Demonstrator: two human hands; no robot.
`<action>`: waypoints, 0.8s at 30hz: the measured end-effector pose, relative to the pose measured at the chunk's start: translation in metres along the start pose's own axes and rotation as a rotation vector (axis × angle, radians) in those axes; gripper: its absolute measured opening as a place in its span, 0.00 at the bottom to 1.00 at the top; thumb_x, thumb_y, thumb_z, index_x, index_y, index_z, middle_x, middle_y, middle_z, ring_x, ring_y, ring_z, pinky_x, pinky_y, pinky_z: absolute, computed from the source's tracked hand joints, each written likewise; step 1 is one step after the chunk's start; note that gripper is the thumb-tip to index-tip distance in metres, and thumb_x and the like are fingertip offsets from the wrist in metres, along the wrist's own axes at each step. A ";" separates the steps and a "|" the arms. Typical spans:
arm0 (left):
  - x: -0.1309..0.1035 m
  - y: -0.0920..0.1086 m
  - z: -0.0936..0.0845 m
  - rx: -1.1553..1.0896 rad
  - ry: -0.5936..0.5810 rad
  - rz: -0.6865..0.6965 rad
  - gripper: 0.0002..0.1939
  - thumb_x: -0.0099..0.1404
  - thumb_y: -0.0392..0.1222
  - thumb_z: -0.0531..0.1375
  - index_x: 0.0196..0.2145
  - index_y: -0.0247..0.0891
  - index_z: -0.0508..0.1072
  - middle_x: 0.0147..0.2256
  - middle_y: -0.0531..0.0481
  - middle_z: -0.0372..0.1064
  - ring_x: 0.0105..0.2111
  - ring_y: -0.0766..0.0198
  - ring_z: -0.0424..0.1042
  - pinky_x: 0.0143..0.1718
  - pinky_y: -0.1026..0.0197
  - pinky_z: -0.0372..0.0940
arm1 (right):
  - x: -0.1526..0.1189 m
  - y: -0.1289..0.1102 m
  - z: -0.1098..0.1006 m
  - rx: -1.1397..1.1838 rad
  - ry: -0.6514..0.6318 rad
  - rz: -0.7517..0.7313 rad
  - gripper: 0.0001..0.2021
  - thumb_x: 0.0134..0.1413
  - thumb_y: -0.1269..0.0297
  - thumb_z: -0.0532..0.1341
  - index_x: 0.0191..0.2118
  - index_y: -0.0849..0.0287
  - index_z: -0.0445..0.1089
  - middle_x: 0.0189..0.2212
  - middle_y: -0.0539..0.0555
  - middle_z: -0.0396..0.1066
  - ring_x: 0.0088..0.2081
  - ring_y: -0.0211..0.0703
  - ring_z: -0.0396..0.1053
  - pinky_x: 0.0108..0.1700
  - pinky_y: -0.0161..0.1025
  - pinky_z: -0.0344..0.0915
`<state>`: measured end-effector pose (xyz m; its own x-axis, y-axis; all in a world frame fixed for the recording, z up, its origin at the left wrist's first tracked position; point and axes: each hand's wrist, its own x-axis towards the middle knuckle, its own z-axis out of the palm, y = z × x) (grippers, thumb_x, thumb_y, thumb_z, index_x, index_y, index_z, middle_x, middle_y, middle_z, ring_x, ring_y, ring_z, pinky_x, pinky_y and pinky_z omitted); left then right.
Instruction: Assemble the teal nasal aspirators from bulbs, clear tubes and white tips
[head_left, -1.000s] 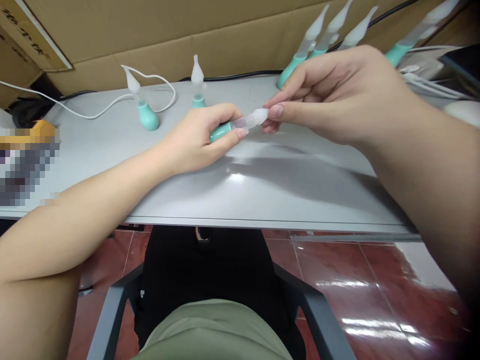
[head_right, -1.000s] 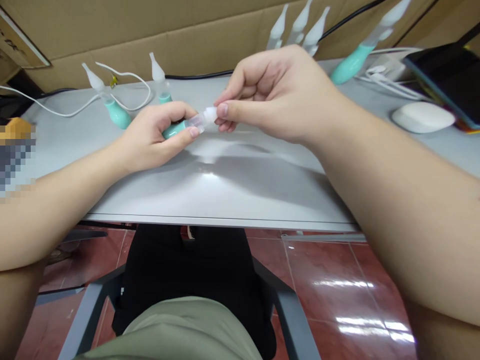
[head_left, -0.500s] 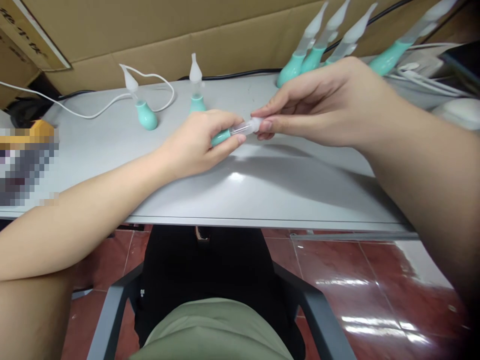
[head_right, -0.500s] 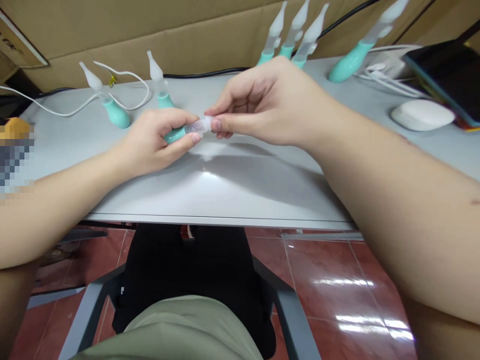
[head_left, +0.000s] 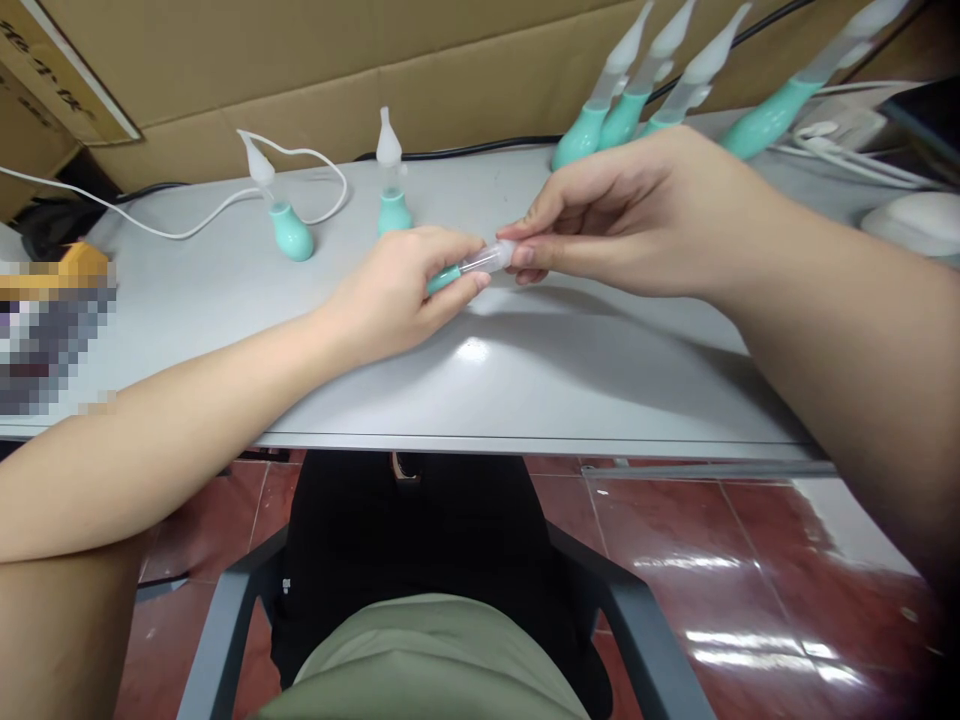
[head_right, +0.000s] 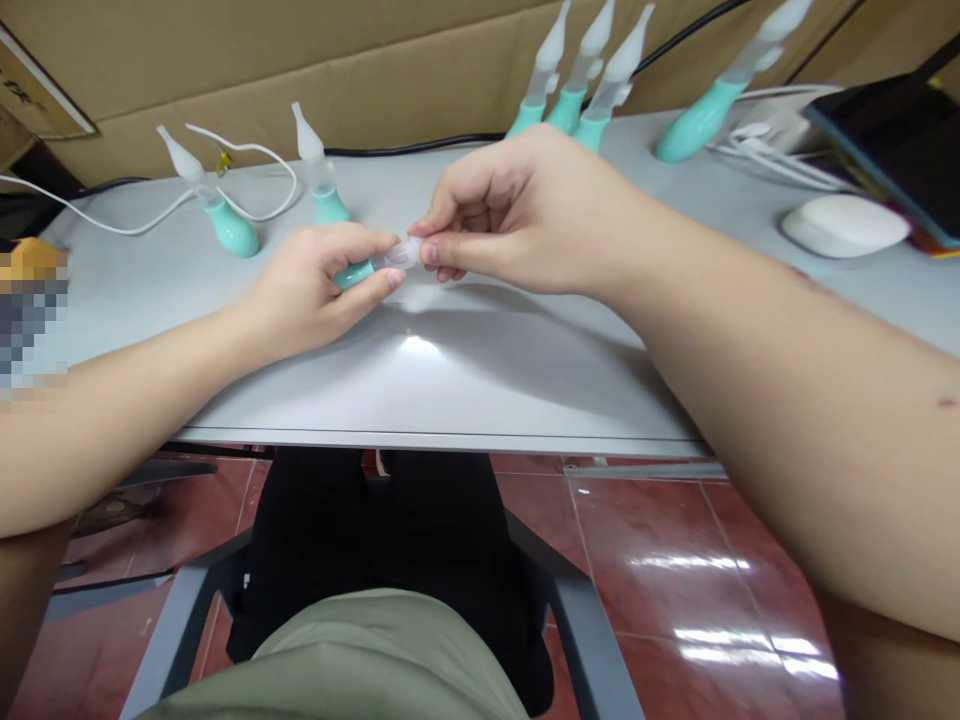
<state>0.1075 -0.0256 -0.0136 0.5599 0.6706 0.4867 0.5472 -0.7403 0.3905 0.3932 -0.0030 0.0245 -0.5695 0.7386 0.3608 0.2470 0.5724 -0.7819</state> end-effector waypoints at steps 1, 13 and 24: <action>0.000 0.000 0.000 0.000 0.000 -0.004 0.13 0.88 0.49 0.63 0.47 0.46 0.87 0.42 0.43 0.86 0.46 0.47 0.86 0.55 0.44 0.82 | 0.000 0.000 0.001 -0.016 0.007 0.001 0.10 0.73 0.58 0.87 0.40 0.52 0.91 0.36 0.51 0.88 0.38 0.45 0.87 0.44 0.47 0.89; 0.000 -0.004 0.003 0.020 0.013 -0.014 0.13 0.88 0.50 0.64 0.46 0.45 0.87 0.42 0.42 0.87 0.45 0.46 0.86 0.55 0.44 0.82 | -0.001 0.001 0.005 -0.041 0.006 -0.006 0.09 0.77 0.63 0.85 0.42 0.54 0.89 0.36 0.52 0.87 0.37 0.44 0.84 0.46 0.46 0.86; 0.016 -0.008 -0.002 -0.147 0.028 -0.024 0.15 0.90 0.49 0.61 0.49 0.44 0.87 0.48 0.45 0.91 0.50 0.50 0.88 0.64 0.47 0.83 | 0.012 0.013 0.020 0.068 0.044 -0.021 0.17 0.81 0.47 0.83 0.54 0.54 0.86 0.44 0.55 0.88 0.40 0.44 0.81 0.49 0.45 0.84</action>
<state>0.1106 -0.0087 -0.0073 0.5287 0.6884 0.4965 0.4623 -0.7242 0.5117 0.3740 0.0062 0.0083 -0.5390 0.7421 0.3985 0.1801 0.5637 -0.8061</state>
